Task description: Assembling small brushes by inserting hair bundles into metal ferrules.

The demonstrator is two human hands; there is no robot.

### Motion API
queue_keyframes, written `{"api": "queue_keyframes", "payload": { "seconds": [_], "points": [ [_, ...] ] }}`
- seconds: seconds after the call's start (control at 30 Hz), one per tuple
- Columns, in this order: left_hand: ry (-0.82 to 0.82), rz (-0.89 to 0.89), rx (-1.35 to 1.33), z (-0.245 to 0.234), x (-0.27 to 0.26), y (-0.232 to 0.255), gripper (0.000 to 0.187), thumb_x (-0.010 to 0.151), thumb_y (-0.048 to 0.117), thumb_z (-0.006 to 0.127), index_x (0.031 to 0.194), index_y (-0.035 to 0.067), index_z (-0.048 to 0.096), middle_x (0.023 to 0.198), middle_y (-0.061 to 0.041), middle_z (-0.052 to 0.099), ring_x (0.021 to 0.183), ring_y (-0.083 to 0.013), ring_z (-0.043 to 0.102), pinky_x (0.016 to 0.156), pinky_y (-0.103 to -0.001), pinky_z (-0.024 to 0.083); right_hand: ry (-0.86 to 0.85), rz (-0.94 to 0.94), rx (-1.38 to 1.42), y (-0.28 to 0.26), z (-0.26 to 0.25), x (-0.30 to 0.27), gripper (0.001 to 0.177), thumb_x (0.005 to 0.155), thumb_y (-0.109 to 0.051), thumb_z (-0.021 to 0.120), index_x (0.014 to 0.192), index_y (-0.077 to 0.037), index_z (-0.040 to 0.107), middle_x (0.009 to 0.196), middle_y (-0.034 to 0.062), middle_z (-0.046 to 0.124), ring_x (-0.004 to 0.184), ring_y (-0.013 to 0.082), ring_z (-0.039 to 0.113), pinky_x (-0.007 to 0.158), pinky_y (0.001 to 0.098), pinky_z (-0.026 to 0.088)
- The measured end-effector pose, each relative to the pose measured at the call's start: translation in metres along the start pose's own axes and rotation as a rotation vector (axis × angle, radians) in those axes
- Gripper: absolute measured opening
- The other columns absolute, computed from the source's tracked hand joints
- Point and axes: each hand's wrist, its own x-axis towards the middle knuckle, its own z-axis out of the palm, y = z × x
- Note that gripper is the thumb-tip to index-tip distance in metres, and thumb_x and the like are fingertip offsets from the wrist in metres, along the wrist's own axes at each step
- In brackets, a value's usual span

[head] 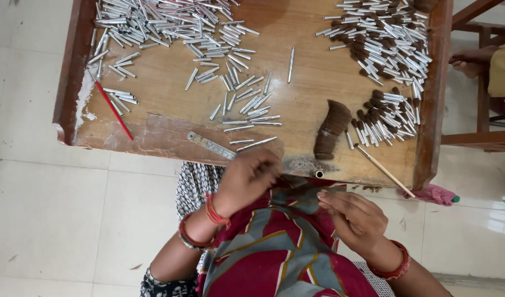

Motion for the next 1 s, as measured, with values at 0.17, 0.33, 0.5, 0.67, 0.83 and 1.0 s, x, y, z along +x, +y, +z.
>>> {"api": "queue_keyframes", "payload": {
  "seconds": [0.17, 0.33, 0.5, 0.67, 0.83, 1.0],
  "points": [
    [0.504, 0.143, 0.710, -0.068, 0.034, -0.012, 0.009, 0.086, 0.006, 0.075, 0.093, 0.006, 0.068, 0.093, -0.012, 0.066, 0.082, -0.0340, 0.066, 0.071, -0.044, 0.053, 0.038, 0.065, 0.029, 0.006, 0.002, -0.004, 0.023, 0.085, 0.009, 0.071, 0.107, 0.001, 0.073, 0.099, 0.0111, 0.077, 0.090, 0.0213, 0.078, 0.079, 0.0304, 0.062],
    [0.495, 0.064, 0.927, -0.086, 0.050, -0.035, 0.015, 0.077, 0.008, 0.077, 0.084, 0.006, 0.063, 0.092, -0.013, 0.063, 0.089, -0.0375, 0.062, 0.074, -0.047, 0.051, 0.053, 0.075, 0.049, 0.003, 0.004, 0.000, 0.023, 0.085, 0.009, 0.071, 0.106, 0.001, 0.073, 0.099, 0.0111, 0.078, 0.092, 0.0222, 0.078, 0.081, 0.0306, 0.062],
    [0.335, 0.205, 0.565, -0.055, 0.027, 0.020, 0.032, 0.089, -0.008, 0.066, 0.120, -0.001, 0.067, 0.095, -0.012, 0.062, 0.092, -0.0311, 0.062, 0.083, -0.043, 0.051, 0.047, 0.093, 0.099, 0.006, 0.004, 0.000, 0.024, 0.086, 0.011, 0.069, 0.108, 0.001, 0.073, 0.102, 0.0117, 0.078, 0.093, 0.0220, 0.078, 0.081, 0.0307, 0.062],
    [0.006, 0.031, -0.508, 0.022, -0.006, 0.003, 0.028, 0.095, -0.004, 0.066, 0.123, -0.001, 0.066, 0.112, -0.010, 0.069, 0.096, -0.0184, 0.067, 0.086, -0.033, 0.059, 0.062, 0.098, 0.191, 0.002, 0.005, -0.004, 0.024, 0.088, 0.011, 0.070, 0.110, 0.001, 0.072, 0.106, 0.0129, 0.078, 0.096, 0.0235, 0.078, 0.082, 0.0309, 0.063],
    [-0.160, -0.298, -1.228, 0.064, -0.019, -0.015, 0.011, 0.101, 0.001, 0.070, 0.110, -0.003, 0.065, 0.098, -0.011, 0.072, 0.089, -0.0187, 0.074, 0.083, -0.034, 0.063, 0.074, -0.014, 0.196, 0.005, 0.005, -0.008, 0.025, 0.090, 0.008, 0.073, 0.113, -0.001, 0.069, 0.110, 0.0131, 0.075, 0.104, 0.0277, 0.077, 0.087, 0.0340, 0.063],
    [-0.205, -0.413, -1.286, 0.074, -0.021, -0.015, 0.012, 0.098, 0.004, 0.071, 0.105, -0.002, 0.063, 0.091, -0.012, 0.074, 0.081, -0.0188, 0.075, 0.077, -0.031, 0.063, 0.087, -0.067, 0.170, 0.014, 0.010, -0.019, 0.026, 0.091, 0.007, 0.073, 0.115, -0.001, 0.068, 0.112, 0.0130, 0.074, 0.107, 0.0297, 0.077, 0.088, 0.0357, 0.063]
  ]
}}
